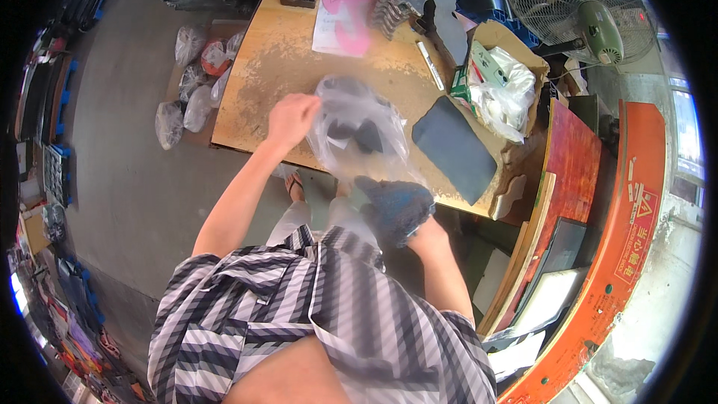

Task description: The person handles black foam sheets and white cutouts on a workbench, aligning and placing them together. They also write on a yellow paper and pack items into a plastic bag.

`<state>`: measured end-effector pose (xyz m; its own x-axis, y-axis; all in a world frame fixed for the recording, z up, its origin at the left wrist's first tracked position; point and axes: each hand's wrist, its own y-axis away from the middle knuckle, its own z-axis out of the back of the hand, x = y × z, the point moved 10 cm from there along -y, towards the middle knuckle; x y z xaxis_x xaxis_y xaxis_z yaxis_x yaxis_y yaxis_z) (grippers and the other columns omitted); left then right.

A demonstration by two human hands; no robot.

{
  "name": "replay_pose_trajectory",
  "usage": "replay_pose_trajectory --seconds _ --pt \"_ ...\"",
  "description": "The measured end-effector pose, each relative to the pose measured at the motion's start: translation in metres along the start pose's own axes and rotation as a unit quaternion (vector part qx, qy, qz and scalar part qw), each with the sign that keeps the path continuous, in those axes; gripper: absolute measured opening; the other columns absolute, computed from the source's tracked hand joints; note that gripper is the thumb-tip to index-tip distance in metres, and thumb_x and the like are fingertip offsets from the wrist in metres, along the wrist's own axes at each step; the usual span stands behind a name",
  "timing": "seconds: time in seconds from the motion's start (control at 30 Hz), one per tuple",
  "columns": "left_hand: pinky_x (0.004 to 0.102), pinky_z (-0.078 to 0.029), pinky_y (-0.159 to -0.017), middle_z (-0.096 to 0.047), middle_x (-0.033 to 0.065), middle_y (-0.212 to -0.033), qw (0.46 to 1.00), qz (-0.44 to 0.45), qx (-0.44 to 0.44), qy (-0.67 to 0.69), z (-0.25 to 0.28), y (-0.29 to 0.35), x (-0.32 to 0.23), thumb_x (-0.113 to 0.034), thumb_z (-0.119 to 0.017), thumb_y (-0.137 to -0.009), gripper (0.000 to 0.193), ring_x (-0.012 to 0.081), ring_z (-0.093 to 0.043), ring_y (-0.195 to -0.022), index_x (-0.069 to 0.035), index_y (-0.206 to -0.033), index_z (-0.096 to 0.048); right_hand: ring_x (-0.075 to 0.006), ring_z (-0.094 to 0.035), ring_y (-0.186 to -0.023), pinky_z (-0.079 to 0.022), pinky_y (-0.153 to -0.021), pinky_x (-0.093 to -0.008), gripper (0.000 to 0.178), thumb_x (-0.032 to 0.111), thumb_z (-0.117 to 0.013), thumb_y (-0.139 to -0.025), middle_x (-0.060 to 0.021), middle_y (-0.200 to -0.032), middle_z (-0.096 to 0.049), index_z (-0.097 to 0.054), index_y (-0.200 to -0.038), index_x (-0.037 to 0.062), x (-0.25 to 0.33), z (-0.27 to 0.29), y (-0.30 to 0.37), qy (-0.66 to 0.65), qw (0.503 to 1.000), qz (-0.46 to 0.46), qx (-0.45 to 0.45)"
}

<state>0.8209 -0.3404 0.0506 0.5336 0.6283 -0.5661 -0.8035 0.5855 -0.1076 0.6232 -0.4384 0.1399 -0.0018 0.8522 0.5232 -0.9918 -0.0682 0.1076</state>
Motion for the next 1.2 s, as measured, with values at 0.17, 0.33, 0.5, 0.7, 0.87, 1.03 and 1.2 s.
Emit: replay_pose_trajectory --seconds 0.17,0.33,0.5,0.7,0.87,1.03,1.2 --pt "0.0347 -0.05 -0.068 -0.066 0.0082 -0.086 0.97 -0.083 -0.192 0.122 0.06 0.026 -0.032 -0.017 -0.067 -0.079 0.012 0.0258 -0.062 -0.085 -0.01 -0.088 -0.068 -0.0236 -0.062 -0.07 -0.049 -0.066 -0.0306 0.036 0.009 -0.065 -0.073 -0.0113 -0.08 -0.064 -0.065 -0.109 0.0093 -0.036 0.024 -0.001 -0.063 0.989 -0.133 0.003" --pt "0.0394 -0.05 -0.074 -0.066 0.0077 -0.085 0.976 -0.125 -0.14 -0.111 -0.013 0.028 -0.06 -0.029 -0.071 -0.075 0.023 0.0281 -0.063 -0.084 -0.01 -0.087 -0.068 -0.0281 -0.065 -0.084 -0.05 -0.075 -0.034 0.035 0.012 -0.064 -0.074 -0.0153 -0.093 -0.066 -0.066 -0.109 0.012 -0.02 0.004 -0.01 -0.239 0.965 -0.107 0.01" --pt "0.0387 -0.05 -0.073 -0.065 0.012 -0.095 0.981 0.149 0.107 -0.057 -0.085 0.012 0.051 -0.037 -0.064 -0.079 0.032 0.0305 -0.063 -0.081 -0.008 -0.09 -0.067 -0.0168 -0.064 -0.076 -0.05 -0.071 -0.0276 0.033 0.011 -0.064 -0.077 -0.0088 -0.087 -0.067 -0.064 -0.11 0.0055 -0.027 -0.015 0.003 -0.263 0.956 -0.128 0.018" --pt "0.0321 -0.046 -0.07 -0.061 0.0089 -0.083 0.953 0.082 0.061 0.285 0.007 0.052 0.015 -0.015 -0.067 -0.082 0.014 0.0247 -0.06 -0.074 -0.003 -0.088 -0.063 -0.0062 -0.051 -0.061 -0.039 -0.052 -0.0175 0.019 0.015 -0.061 -0.087 0.0012 -0.078 -0.058 -0.062 -0.103 0.0039 -0.147 -0.028 0.015 -0.683 0.646 -0.257 -0.222" --pt "0.0391 -0.04 -0.084 -0.061 0.0055 -0.088 0.965 -0.098 0.01 0.242 0.11 0.089 -0.056 -0.009 -0.066 -0.077 0.006 0.0263 -0.054 -0.096 -0.008 -0.079 -0.06 -0.0115 -0.055 -0.076 -0.044 -0.067 -0.025 0.02 0.014 -0.061 -0.087 -0.003 -0.088 -0.061 -0.064 -0.104 0.0046 -0.199 -0.085 -0.066 -0.658 0.66 -0.268 -0.243" --pt "0.0417 -0.038 -0.087 -0.059 0.0052 -0.094 0.949 -0.241 -0.013 0.201 0.076 0.087 -0.117 -0.011 -0.062 -0.081 0.006 0.0263 -0.048 -0.1 -0.009 -0.081 -0.057 -0.0234 -0.057 -0.103 -0.043 -0.091 -0.0333 0.029 0.022 -0.055 -0.088 -0.009 -0.107 -0.064 -0.065 -0.108 0.005 -0.157 -0.195 -0.132 -0.264 0.955 -0.122 -0.05" --pt "0.0284 -0.042 -0.065 -0.051 0.002 -0.095 0.766 0.189 0.276 0.55 -0.074 0.078 -0.073 -0.047 -0.042 -0.095 0.04 0.0117 -0.047 -0.081 -0.008 -0.098 -0.051 -0.0185 -0.058 -0.075 -0.047 -0.066 -0.0326 0.027 0.019 -0.063 -0.081 -0.0016 -0.087 -0.064 -0.065 -0.106 0.0073 -0.178 -0.191 -0.079 -0.633 0.711 -0.299 -0.062"
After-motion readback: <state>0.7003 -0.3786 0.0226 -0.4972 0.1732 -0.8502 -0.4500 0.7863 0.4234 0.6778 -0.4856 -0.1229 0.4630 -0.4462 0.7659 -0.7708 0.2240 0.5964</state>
